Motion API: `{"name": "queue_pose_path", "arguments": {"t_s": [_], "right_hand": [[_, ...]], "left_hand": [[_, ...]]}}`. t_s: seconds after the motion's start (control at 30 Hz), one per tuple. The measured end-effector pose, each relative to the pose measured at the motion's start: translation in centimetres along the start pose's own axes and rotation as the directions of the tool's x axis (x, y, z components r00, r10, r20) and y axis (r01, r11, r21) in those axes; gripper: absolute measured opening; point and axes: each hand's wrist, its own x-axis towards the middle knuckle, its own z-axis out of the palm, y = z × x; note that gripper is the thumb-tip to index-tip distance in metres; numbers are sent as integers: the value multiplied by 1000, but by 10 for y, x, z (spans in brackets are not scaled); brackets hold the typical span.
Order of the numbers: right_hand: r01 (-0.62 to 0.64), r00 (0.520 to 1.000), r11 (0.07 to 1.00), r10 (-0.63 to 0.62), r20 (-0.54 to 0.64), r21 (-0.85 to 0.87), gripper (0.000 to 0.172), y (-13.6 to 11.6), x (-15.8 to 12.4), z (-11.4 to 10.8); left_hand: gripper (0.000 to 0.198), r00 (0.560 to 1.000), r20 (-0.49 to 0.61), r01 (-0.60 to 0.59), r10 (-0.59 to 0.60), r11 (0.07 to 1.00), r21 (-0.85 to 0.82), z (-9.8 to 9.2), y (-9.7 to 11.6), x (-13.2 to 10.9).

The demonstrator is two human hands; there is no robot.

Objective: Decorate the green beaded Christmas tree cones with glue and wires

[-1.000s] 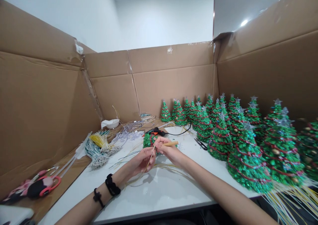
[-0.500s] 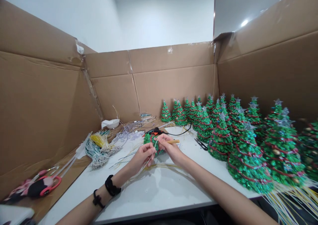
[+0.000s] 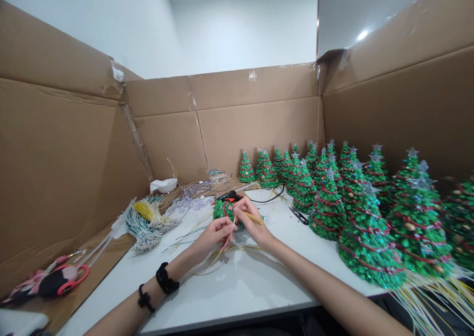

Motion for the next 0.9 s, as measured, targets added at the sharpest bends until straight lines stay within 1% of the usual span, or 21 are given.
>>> {"name": "queue_pose_path", "arguments": {"t_s": [0.07, 0.13, 0.23, 0.3, 0.37, 0.43, 0.53, 0.67, 0.7, 0.73, 0.77, 0.8, 0.83, 0.87, 0.9], "right_hand": [[21, 1000, 1000, -21, -4, -12, 22, 1, 0, 0], [21, 999, 1000, -21, -37, -13, 22, 1, 0, -1], [10, 987, 1000, -15, -160, -28, 24, -1, 5, -6], [13, 964, 998, -28, -264, -56, 26, -4, 10, -12], [40, 929, 996, -67, -363, -80, 29, -6, 16, -21], [81, 892, 992, -114, -438, -93, 31, -8, 21, -30], [129, 853, 985, -168, -495, -112, 29, -6, 26, -41], [166, 822, 981, -193, -536, -98, 27, 2, 29, -51], [169, 815, 982, -190, -547, -89, 26, 4, 30, -52], [168, 810, 982, -186, -556, -84, 26, 6, 31, -54], [165, 808, 983, -184, -560, -85, 26, 7, 32, -55], [162, 811, 983, -183, -556, -88, 27, 7, 32, -55], [161, 815, 982, -186, -549, -93, 30, 8, 32, -55], [164, 817, 981, -192, -543, -101, 33, 8, 32, -54], [168, 815, 979, -203, -544, -114, 37, 7, 32, -52]], "left_hand": [[30, 1000, 18, 7, -7, 1000, 1, -1, 0, 0], [31, 999, 30, 16, -16, 1000, 8, -1, -1, 0], [32, 998, 49, 46, -48, 998, 44, 1, 0, -1], [31, 995, 76, 56, -61, 996, 70, 2, 1, -2], [32, 990, 124, 61, -71, 995, 80, 2, 1, -4], [32, 982, 168, 78, -92, 993, 85, 2, 2, -6], [32, 976, 179, 104, -124, 988, 116, 1, 2, -6], [33, 980, 135, 123, -147, 977, 173, 1, 0, -4], [32, 986, 108, 103, -126, 975, 198, 0, 0, -3], [31, 995, 68, 57, -76, 968, 245, 0, 0, -3], [30, 1000, 18, -11, 5, 945, 327, -2, 0, -3], [27, 993, -33, -89, 115, 893, 442, -3, 1, -3], [25, 968, -72, -159, 242, 803, 574, -6, 3, -3], [24, 926, -93, -200, 366, 684, 702, -8, 5, -4], [23, 878, -97, -208, 469, 555, 805, -12, 7, -4]]}}
